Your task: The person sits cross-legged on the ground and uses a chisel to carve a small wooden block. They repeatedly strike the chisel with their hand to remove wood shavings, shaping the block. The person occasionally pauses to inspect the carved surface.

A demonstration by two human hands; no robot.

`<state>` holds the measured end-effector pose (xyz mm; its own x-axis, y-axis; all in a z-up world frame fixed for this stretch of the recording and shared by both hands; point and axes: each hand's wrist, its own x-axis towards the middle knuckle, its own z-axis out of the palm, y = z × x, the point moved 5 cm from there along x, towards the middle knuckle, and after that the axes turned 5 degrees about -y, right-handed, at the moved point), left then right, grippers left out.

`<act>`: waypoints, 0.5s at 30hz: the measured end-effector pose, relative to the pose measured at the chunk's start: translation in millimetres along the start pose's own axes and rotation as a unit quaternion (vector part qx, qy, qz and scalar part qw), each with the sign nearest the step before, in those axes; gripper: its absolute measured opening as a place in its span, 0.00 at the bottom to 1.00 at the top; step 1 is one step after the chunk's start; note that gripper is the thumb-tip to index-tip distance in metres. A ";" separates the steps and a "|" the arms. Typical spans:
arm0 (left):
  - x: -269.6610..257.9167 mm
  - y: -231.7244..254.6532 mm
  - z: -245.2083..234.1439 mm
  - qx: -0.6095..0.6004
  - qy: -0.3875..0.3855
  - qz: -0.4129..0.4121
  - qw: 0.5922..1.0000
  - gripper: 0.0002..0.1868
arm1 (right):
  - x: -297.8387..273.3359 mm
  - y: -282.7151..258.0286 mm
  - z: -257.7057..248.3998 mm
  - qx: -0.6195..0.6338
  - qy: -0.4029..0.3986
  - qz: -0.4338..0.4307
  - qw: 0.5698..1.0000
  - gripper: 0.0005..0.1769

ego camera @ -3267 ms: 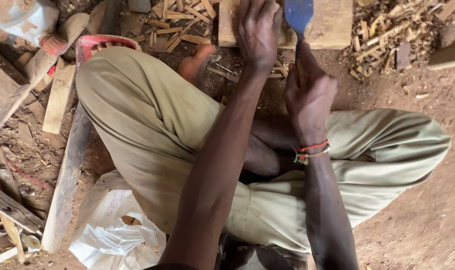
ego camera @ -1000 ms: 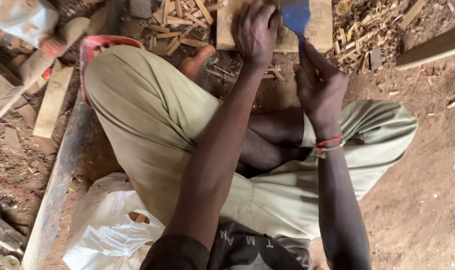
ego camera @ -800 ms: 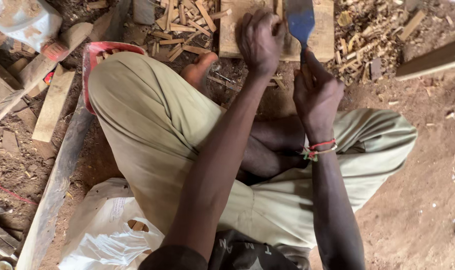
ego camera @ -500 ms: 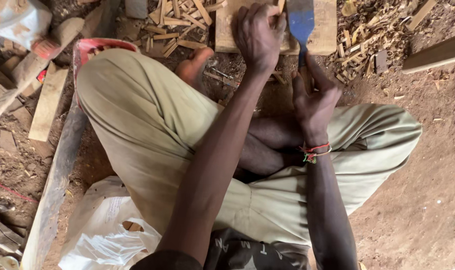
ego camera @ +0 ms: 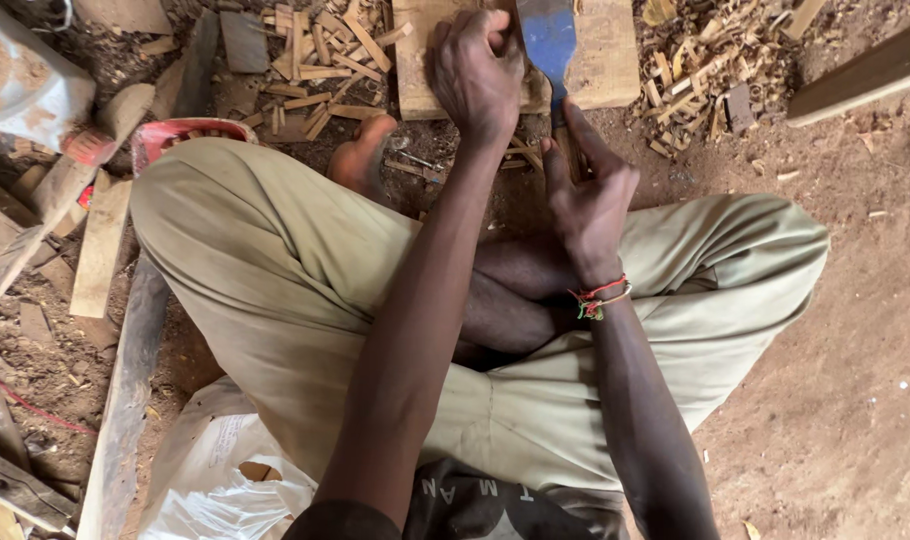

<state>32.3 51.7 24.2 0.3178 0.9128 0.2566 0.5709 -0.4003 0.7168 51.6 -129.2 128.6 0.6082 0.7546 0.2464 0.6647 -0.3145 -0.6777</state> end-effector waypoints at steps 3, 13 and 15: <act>0.5 0.3 -0.3 -0.003 0.011 0.007 1.000 0.13 | 4.8 4.6 8.7 0.023 -0.023 0.094 0.995 0.25; -1.2 6.9 -6.2 -0.023 0.024 0.015 0.999 0.11 | -0.7 -3.0 22.4 0.028 0.028 0.012 0.999 0.27; -4.5 7.7 -10.2 -0.019 0.018 0.005 1.000 0.10 | -5.8 11.0 29.1 0.002 -0.023 0.158 0.987 0.28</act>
<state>27.6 45.3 35.1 0.2948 0.9114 0.2871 0.5387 -0.4067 0.7379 42.8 -120.2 99.6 0.7650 0.6439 -0.0098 0.4425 -0.5367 -0.7184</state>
